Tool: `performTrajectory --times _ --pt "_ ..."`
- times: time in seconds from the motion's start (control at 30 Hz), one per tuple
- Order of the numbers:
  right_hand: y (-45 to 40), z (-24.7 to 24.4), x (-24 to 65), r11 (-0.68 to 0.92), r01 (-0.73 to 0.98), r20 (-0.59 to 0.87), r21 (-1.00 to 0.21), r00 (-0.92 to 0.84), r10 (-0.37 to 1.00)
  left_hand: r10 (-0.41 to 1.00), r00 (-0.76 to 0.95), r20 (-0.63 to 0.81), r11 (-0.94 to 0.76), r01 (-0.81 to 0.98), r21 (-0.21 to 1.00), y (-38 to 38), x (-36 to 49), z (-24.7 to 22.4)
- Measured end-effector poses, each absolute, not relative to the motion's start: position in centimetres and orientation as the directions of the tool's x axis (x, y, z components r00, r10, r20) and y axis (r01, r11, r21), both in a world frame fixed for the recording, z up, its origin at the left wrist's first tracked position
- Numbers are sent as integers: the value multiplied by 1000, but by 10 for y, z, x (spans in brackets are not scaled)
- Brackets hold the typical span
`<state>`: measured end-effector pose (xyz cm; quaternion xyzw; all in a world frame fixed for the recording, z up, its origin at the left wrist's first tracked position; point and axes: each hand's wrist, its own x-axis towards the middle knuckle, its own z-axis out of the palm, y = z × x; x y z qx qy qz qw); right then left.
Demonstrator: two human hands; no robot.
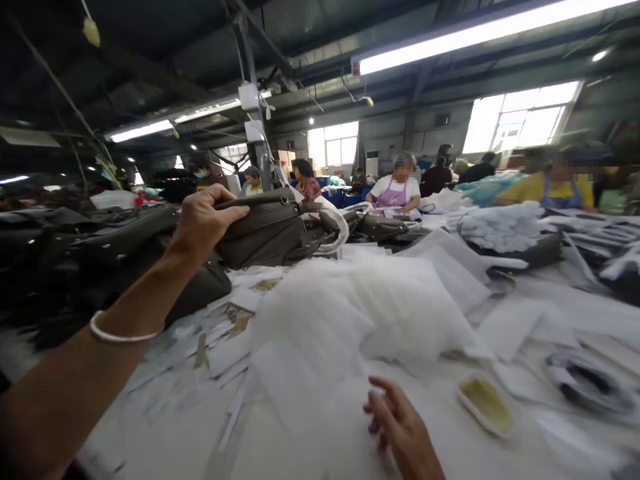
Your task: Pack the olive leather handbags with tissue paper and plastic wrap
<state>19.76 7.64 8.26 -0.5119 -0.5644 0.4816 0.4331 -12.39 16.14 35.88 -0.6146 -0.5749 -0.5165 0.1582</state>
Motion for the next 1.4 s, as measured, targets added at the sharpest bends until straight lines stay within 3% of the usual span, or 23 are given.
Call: performTrajectory --times 0.07,0.17,0.3,0.4,0.47,0.53,0.63,0.73,0.83,0.93,1.1,1.27,1.33,1.4 --pt "63 98 197 -192 -185 -174 -964 -106 979 570 -131 811 -282 896 343 108 -91 330" --pt "34 122 198 -247 -481 -170 -841 -199 965 658 20 753 -369 880 299 42 -32 266" --pt "-3 119 218 -255 -427 -247 -868 -75 966 718 407 566 -617 748 246 -21 50 171" --pt "-22 95 256 -304 -374 -363 -876 98 927 460 781 423 -888 396 233 -49 79 132" --pt "-35 82 282 -316 -378 -397 -870 158 904 368 838 404 -925 285 252 -52 69 125" --pt "-46 75 299 -337 -382 -433 -861 201 879 427 813 395 -897 325 299 -41 39 129" --pt "-55 73 299 -423 -336 -501 -842 196 843 651 669 358 -758 550 351 -8 -25 135" --pt "-47 72 276 -476 -227 -512 -850 138 848 847 486 216 -528 721 448 20 -81 127" --pt "-30 75 251 -463 -140 -479 -875 110 871 912 383 146 -375 634 676 28 -106 112" --pt "-20 88 241 -375 -159 -397 -913 139 907 915 308 262 -393 527 754 17 -101 108" --pt "-24 109 263 -197 -77 -210 -977 233 950 835 361 416 -549 498 671 -13 -67 120" --pt "-23 81 299 -299 192 -219 -935 351 910 797 402 451 -594 659 462 -24 -45 109" --pt "-24 75 307 -289 374 -99 -881 452 887 793 387 470 -575 732 366 -22 -40 109" --pt "-29 85 307 -197 548 85 -813 446 891 763 427 486 -598 752 278 -19 -35 116"
